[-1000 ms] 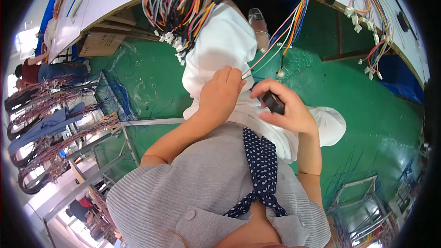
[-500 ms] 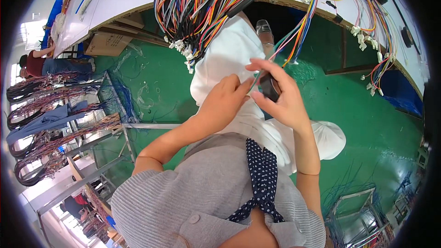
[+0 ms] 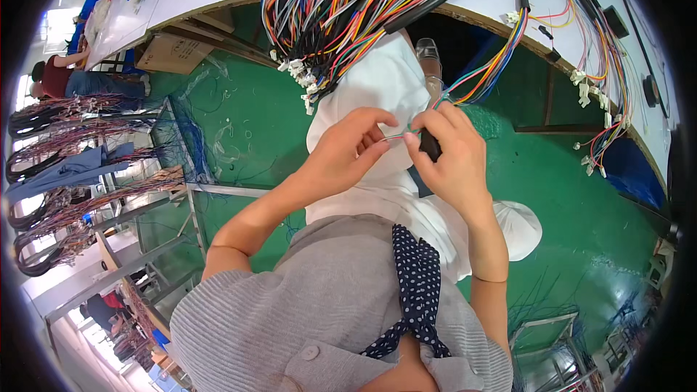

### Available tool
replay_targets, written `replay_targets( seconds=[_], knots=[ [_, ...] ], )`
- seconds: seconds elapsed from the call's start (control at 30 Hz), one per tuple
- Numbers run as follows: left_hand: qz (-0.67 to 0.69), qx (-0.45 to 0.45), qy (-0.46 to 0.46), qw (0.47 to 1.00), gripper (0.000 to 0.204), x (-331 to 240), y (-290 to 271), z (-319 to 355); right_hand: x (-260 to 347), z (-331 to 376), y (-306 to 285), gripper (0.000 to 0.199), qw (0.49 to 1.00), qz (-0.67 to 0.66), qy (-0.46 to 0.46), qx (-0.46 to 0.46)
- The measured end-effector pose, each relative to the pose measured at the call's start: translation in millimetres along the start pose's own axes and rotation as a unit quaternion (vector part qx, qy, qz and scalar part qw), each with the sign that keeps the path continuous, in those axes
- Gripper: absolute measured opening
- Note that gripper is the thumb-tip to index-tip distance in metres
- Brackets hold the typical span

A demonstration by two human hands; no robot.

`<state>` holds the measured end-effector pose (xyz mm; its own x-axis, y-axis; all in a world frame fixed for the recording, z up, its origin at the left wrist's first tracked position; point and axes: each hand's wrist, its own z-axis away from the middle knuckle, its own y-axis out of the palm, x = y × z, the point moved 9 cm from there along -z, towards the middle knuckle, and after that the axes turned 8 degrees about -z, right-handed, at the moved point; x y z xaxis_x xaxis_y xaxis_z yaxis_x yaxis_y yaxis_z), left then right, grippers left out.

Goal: The person sits down at a workbench and wraps electrical tape around wires by hand.

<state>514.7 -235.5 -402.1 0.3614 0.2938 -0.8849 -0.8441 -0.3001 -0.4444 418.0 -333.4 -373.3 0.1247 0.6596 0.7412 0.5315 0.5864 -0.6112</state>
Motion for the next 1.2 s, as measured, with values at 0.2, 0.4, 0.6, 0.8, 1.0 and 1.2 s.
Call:
replay_targets(
  seconds=[0.2,0.4,0.6,0.8,1.0,1.2],
  knots=[
    [0.198,0.014,-0.038,0.979,0.018,5.5,4.1,-1.0,-35.0,23.7,11.0,0.011,0.956,-0.269,0.106,-0.053],
    [0.243,-0.067,-0.051,0.966,0.015,19.4,9.6,-7.6,-46.5,34.1,22.1,0.010,0.882,-0.406,0.220,-0.098],
    [0.311,-0.091,-0.093,0.941,0.014,33.8,13.7,-4.2,-47.3,38.4,25.5,0.018,0.922,-0.324,0.184,-0.101],
    [0.345,-0.150,-0.144,0.915,0.009,57.8,-5.7,8.6,-41.5,68.6,40.5,0.075,0.870,-0.451,0.197,-0.037],
    [0.385,-0.129,-0.156,0.900,0.011,50.2,-0.4,19.5,-54.3,32.0,86.5,0.064,0.725,-0.614,0.299,0.084],
    [0.410,-0.122,-0.168,0.888,0.011,54.4,3.5,21.5,-44.7,6.8,83.6,0.071,0.773,-0.596,0.193,0.095]
  ],
)
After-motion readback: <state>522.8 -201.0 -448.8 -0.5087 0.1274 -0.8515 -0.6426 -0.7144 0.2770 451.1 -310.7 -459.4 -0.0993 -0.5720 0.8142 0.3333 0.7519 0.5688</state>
